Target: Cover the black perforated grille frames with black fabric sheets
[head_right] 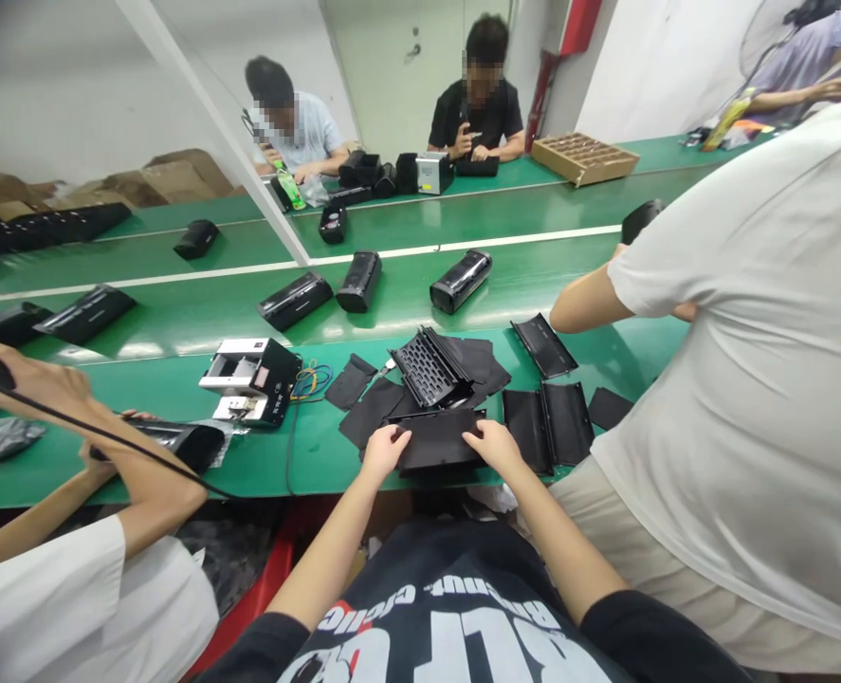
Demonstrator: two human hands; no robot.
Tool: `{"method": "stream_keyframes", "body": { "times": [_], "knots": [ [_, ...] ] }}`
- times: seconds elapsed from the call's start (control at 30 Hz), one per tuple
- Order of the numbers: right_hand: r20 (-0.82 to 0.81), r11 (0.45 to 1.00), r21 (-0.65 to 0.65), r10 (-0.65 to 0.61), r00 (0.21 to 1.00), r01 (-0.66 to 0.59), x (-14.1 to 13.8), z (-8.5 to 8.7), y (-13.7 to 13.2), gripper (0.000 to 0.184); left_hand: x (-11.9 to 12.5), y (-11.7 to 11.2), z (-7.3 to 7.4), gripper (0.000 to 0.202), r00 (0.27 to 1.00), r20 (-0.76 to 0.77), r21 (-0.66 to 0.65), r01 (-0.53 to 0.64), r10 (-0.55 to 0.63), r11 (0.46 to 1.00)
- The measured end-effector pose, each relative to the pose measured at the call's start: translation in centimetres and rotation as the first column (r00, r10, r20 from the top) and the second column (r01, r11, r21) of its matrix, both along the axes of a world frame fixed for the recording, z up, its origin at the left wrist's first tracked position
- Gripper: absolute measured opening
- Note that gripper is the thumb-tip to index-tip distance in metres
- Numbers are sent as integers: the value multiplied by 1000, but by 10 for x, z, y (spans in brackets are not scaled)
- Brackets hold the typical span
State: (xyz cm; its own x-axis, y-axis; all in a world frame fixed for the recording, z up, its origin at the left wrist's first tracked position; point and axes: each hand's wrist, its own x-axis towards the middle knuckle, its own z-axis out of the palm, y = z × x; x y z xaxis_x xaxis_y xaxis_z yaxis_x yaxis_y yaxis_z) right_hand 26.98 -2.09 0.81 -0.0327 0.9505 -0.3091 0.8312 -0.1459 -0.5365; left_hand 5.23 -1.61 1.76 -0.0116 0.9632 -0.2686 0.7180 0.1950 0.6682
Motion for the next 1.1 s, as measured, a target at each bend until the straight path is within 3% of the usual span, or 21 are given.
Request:
{"method": "stream_keyframes", "body": {
  "times": [0.2,0.37,0.53,0.67,0.8,0.93,1.1],
  "knots": [
    [122,997,-83,3,993,7,-10,-6,1,26,3,4,-1,19,971,-237,-14,44,-46,999],
    [126,994,-106,-13,992,26,-7,-6,0,20,5,-1,-1,16,948,-316,-3,35,-34,999],
    [160,992,-79,-87,983,100,0,-7,-2,17,1,-9,-2,14,949,-311,30,-38,45,999],
    [228,972,-102,-183,956,210,7,-9,-1,35,0,-13,-1,20,954,-294,-19,-66,57,998],
    [199,961,-209,-141,970,183,13,-15,5,32,5,-12,-1,18,969,-246,-77,-47,27,996],
    [189,966,-204,-122,975,160,16,-21,10,19,9,-8,-4,20,983,-180,-134,-50,25,990],
    [131,971,-169,-145,981,167,15,-27,11,24,5,-8,-11,20,985,-165,-61,-67,56,996]
  ]
}}
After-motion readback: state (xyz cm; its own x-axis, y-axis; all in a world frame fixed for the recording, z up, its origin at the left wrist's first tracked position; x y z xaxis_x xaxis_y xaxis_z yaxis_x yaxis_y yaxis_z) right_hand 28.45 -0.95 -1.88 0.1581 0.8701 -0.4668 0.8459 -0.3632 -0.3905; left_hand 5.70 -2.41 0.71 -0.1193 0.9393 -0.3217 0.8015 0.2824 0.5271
